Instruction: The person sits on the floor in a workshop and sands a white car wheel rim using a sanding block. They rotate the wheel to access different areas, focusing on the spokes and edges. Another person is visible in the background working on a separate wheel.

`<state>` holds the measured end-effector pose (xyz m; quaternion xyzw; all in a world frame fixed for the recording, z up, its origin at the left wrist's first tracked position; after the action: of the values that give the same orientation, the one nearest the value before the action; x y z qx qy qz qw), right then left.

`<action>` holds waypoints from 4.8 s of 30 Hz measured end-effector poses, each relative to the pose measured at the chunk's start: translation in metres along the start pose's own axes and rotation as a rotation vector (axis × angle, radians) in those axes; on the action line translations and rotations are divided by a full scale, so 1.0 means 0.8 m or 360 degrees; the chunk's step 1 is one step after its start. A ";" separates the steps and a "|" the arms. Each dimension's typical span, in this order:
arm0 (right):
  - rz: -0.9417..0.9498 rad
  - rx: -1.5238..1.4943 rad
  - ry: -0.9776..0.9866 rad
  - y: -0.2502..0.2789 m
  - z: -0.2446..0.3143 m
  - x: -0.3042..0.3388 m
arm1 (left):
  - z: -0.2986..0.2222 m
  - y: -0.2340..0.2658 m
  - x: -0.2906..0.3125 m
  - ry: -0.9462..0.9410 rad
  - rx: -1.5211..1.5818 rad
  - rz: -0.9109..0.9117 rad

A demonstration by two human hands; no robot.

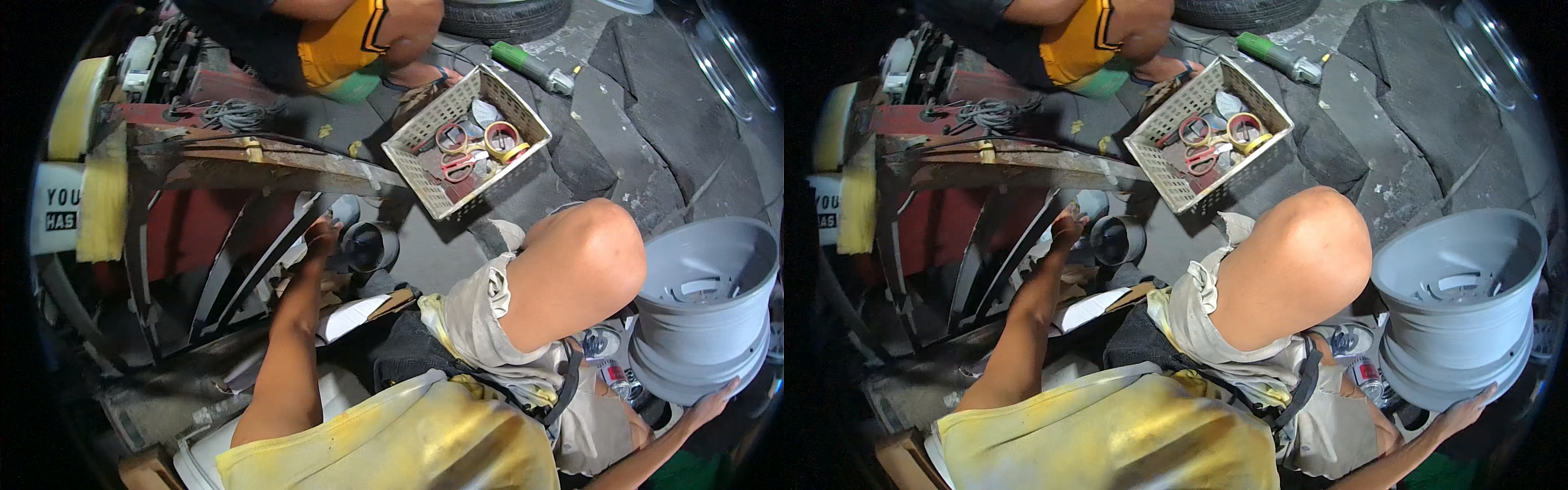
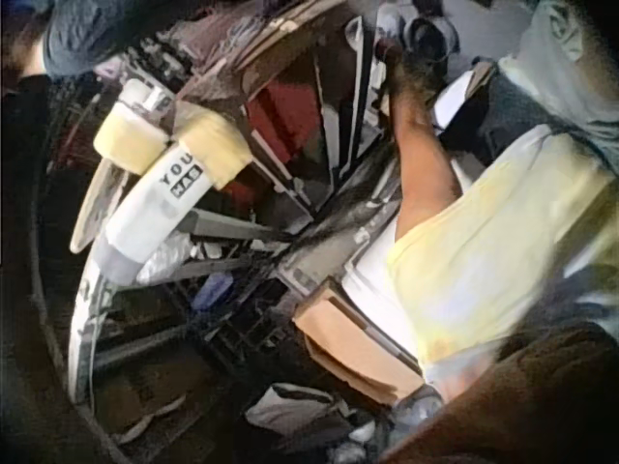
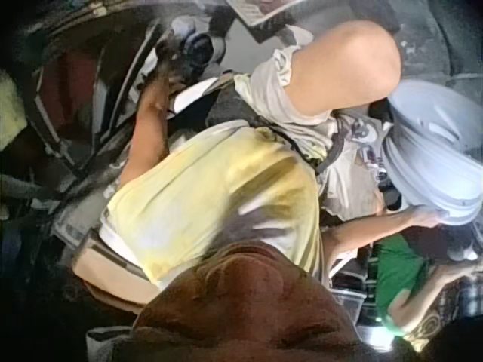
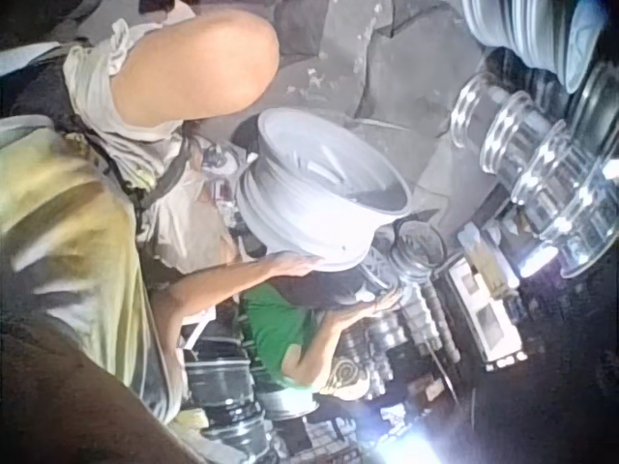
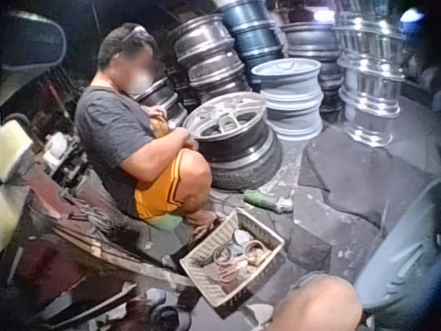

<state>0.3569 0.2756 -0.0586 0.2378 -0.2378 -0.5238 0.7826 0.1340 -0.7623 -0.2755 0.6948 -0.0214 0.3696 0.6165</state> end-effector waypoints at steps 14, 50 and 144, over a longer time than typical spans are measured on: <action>0.0011 -0.0057 0.0160 0.013 0.010 0.016 | 0.051 -0.056 -0.088 -0.0194 0.0138 -0.0316; 0.0156 -0.0170 0.0205 -0.013 -0.024 -0.019 | -0.058 0.056 0.151 -0.0846 0.0110 -0.0579; 0.0036 -0.0387 0.0207 -0.029 0.019 0.051 | -0.660 -0.035 0.104 -0.1520 0.0026 0.0194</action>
<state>0.3445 0.2281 -0.0562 0.1719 -0.1241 -0.5233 0.8253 -0.0490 -0.2592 -0.2720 0.7892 -0.3400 0.0447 0.5095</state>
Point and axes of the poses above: each hand's wrist, its own x-axis away from the middle knuckle, its own y-axis out of the back of the hand, z = x × y, the point moved 9 cm from there along -x, towards the middle knuckle, and after that the axes turned 11 degrees about z, right-handed, at the moved point
